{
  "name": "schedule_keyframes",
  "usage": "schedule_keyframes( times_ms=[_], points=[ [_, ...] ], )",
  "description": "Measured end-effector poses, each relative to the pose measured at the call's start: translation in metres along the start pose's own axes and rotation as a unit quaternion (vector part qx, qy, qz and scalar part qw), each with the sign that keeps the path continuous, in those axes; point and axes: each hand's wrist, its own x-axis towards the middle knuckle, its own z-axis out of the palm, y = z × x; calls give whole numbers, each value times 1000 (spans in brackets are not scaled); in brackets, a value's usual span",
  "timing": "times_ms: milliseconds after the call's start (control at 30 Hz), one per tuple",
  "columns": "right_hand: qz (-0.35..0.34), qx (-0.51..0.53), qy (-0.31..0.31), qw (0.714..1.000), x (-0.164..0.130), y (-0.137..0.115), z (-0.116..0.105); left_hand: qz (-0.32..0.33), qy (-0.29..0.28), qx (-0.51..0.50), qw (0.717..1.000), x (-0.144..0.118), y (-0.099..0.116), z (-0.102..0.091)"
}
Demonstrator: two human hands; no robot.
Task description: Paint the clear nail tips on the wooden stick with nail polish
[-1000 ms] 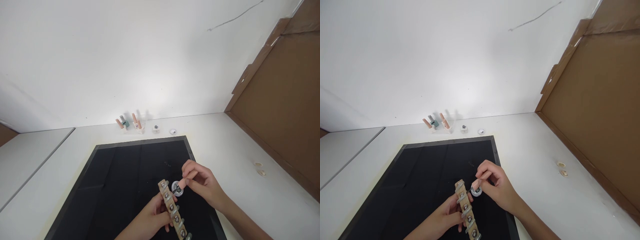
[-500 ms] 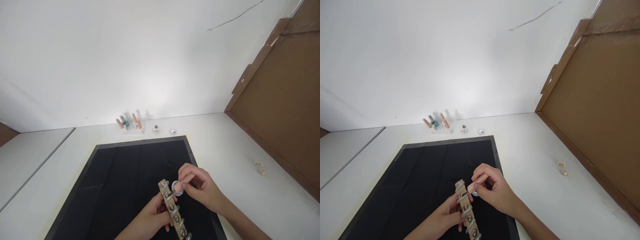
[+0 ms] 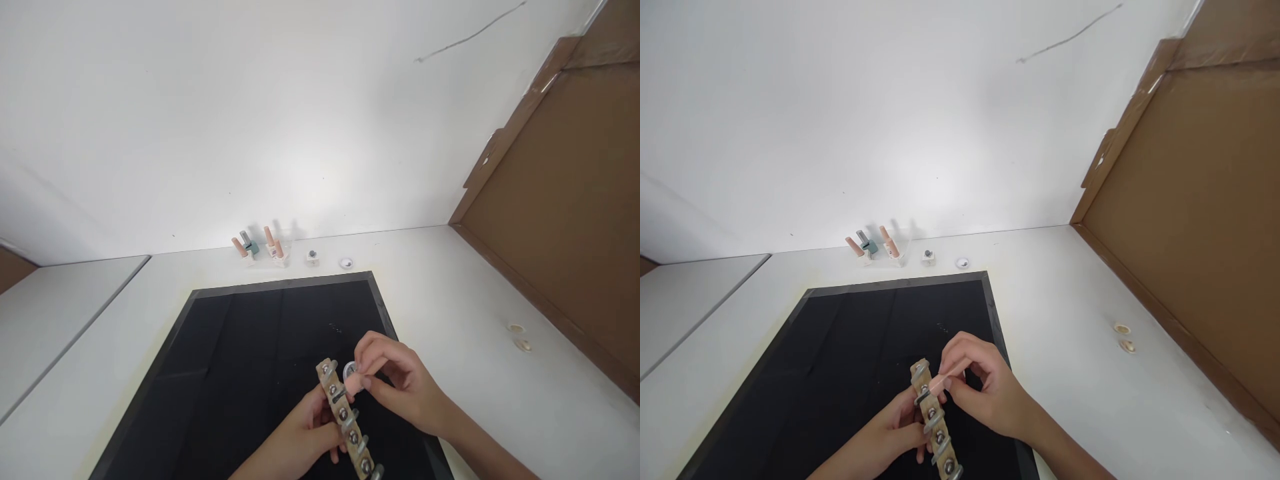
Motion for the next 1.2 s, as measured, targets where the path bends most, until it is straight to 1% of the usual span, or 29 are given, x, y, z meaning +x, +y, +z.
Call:
schedule_keyframes(
  times_ms=[100, 267, 400, 500, 700, 967, 1100, 1200],
  points=[
    [6, -16, 1, 1000, 1, 0, 2, 3, -1, -8, 1000, 1, 1, 0],
    [6, -51, 54, 997, 3, 4, -2, -6, 8, -18, 1000, -1, 2, -1],
    [2, -41, 82, 996, 3, 5, -5, -5, 10, -39, 999, -4, 3, -3],
    [-8, -31, 72, 997, 2, 5, -4, -9, 16, -61, 998, -6, 5, -3],
    [-5, -51, 44, 998, 3, 4, 0, -23, 24, -82, 996, -4, 11, -3],
    [-15, -56, 53, 997, 2, 5, -2, -13, 30, -114, 993, 0, 5, -8],
    [4, -61, 55, 997, 0, 6, -2, -3, 18, -134, 991, -1, 1, -11],
    [27, -63, 67, 995, -1, 7, -2, 8, 22, -147, 989, -1, -2, -11]
  ],
)
